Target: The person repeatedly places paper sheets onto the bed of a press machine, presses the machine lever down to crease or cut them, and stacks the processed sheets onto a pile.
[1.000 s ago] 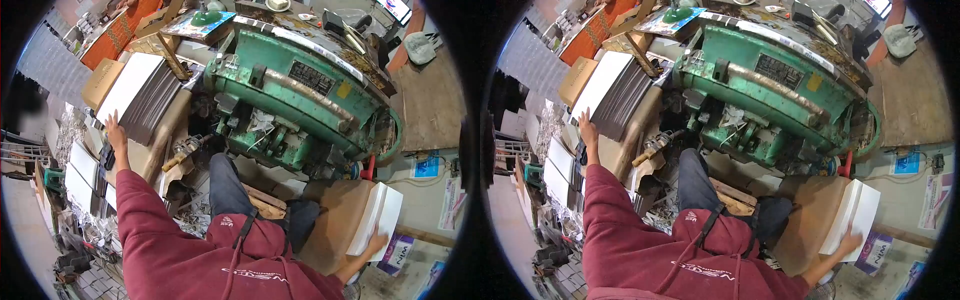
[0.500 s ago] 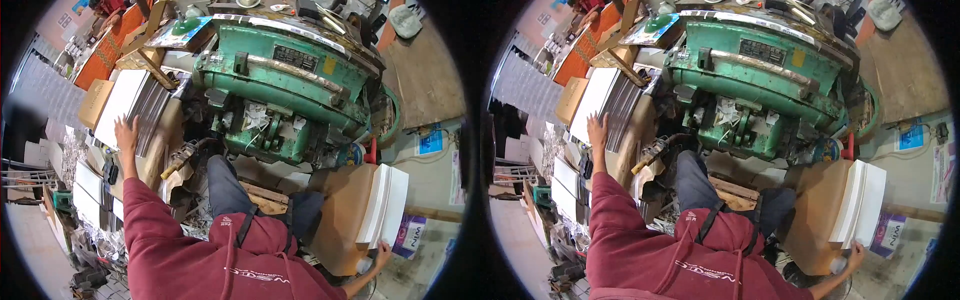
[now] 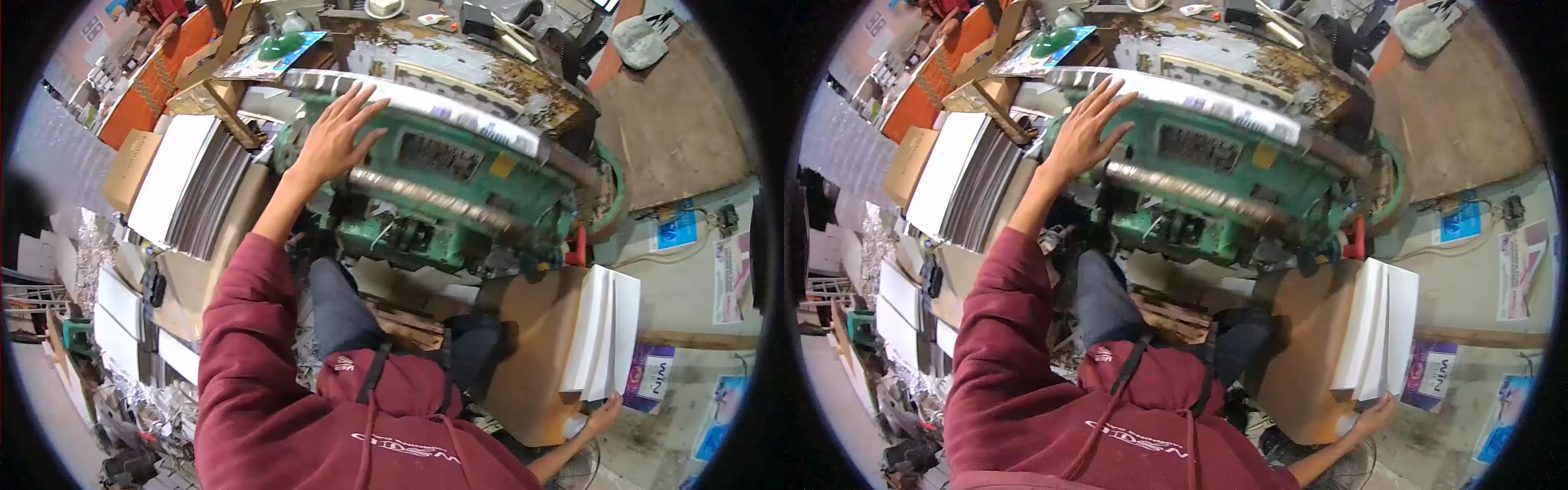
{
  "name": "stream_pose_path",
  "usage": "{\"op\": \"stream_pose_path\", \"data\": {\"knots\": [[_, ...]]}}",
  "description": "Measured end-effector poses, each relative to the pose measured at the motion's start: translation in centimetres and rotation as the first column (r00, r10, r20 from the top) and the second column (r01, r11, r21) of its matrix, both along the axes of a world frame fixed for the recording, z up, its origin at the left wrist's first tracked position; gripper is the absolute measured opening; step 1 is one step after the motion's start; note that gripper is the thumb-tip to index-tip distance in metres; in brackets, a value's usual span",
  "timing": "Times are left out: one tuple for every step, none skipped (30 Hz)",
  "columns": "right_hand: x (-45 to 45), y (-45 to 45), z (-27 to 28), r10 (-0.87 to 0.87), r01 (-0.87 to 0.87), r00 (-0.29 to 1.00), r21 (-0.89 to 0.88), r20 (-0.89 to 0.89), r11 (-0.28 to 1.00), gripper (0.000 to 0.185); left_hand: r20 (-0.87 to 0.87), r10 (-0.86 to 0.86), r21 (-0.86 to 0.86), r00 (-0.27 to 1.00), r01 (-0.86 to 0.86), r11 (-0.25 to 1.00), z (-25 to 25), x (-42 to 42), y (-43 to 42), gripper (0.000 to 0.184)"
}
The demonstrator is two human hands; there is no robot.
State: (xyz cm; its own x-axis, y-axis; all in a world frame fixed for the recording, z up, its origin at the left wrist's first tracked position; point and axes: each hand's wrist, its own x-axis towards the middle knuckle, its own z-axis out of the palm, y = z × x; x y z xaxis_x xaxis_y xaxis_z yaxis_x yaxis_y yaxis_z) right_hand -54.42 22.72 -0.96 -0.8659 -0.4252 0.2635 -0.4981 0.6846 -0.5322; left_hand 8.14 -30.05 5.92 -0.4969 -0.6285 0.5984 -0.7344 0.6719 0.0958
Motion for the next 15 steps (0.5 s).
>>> {"op": "stream_pose_path", "data": {"knots": [[1.0,-0.6,0.6,-0.213,0.257,0.963,-0.317,0.167,0.913,0.027,-0.027,-0.022,-0.003,0.999,0.022,1.0,0.6,-1.1,-0.7,0.051],[-1.3,0.7,0.9,-0.127,0.121,0.991,-0.168,-0.031,0.978,0.029,-0.023,-0.023,0.008,0.999,0.023,1.0,0.6,-1.7,-1.7,0.052],[-1.4,0.2,2.0,-0.137,0.129,0.99,-0.177,-0.038,0.976,0.029,-0.016,-0.023,0.018,1.0,0.023,1.0,0.3,-2.2,-2.8,0.053],[-1.3,-1.4,4.2,-0.111,0.092,0.992,-0.266,-0.058,0.96,0.031,-0.027,-0.029,0.106,0.999,0.032,0.994,-0.5,-2.4,-4.0,0.057],[-1.2,-3.1,6.4,-0.085,0.052,0.993,-0.35,-0.079,0.935,0.032,-0.049,-0.051,0.251,0.997,0.062,0.966,-2.0,-2.4,-5.4,0.063],[-1.0,-4.8,8.2,0.041,-0.073,0.993,-0.308,-0.107,0.949,0.033,-0.014,-0.05,0.433,0.999,0.051,0.9,-4.2,-2.1,-6.6,0.069],[-0.1,-7.1,10.2,0.167,-0.196,0.978,-0.261,-0.128,0.945,0.035,0.024,-0.055,0.6,0.998,0.03,0.8,-5.5,-1.9,-7.3,0.075],[3.2,-10.4,12.5,0.271,-0.26,0.962,-0.362,-0.021,0.895,0.034,0.272,-0.122,0.645,0.955,-0.087,0.759,-4.7,-2.6,-5.8,0.083],[7.0,-13.8,14.0,0.38,-0.305,0.922,-0.465,0.075,0.831,0.033,0.495,-0.198,0.657,0.846,-0.216,0.722,-4.1,-3.2,-3.4,0.091],[8.3,-16.1,13.8,0.429,-0.36,0.901,-0.446,0.061,0.819,0.033,0.456,-0.141,0.693,0.879,-0.251,0.676,-6.1,-3.4,-1.9,0.095],[9.1,-18.2,13.2,0.481,-0.418,0.875,-0.424,0.047,0.803,0.033,0.417,-0.077,0.729,0.905,-0.283,0.624,-8.2,-3.6,-0.2,0.1],[9.8,-20.3,12.0,0.557,-0.479,0.827,-0.424,0.075,0.768,0.032,0.372,-0.085,0.716,0.925,-0.227,0.66,-8.7,-3.3,2.5,0.103],[10.9,-22.2,10.3,0.625,-0.528,0.774,-0.436,0.107,0.729,0.032,0.335,-0.098,0.694,0.937,-0.175,0.699,-8.8,-2.6,5.3,0.106],[12.8,-24.2,8.9,0.678,-0.564,0.71,-0.424,0.189,0.708,0.032,0.361,-0.113,0.664,0.926,-0.17,0.728,-8.2,-2.0,8.5,0.107],[14.1,-26.1,7.5,0.725,-0.604,0.635,-0.413,0.267,0.681,0.032,0.382,-0.125,0.635,0.916,-0.162,0.755,-7.2,-1.6,11.7,0.109]]}}
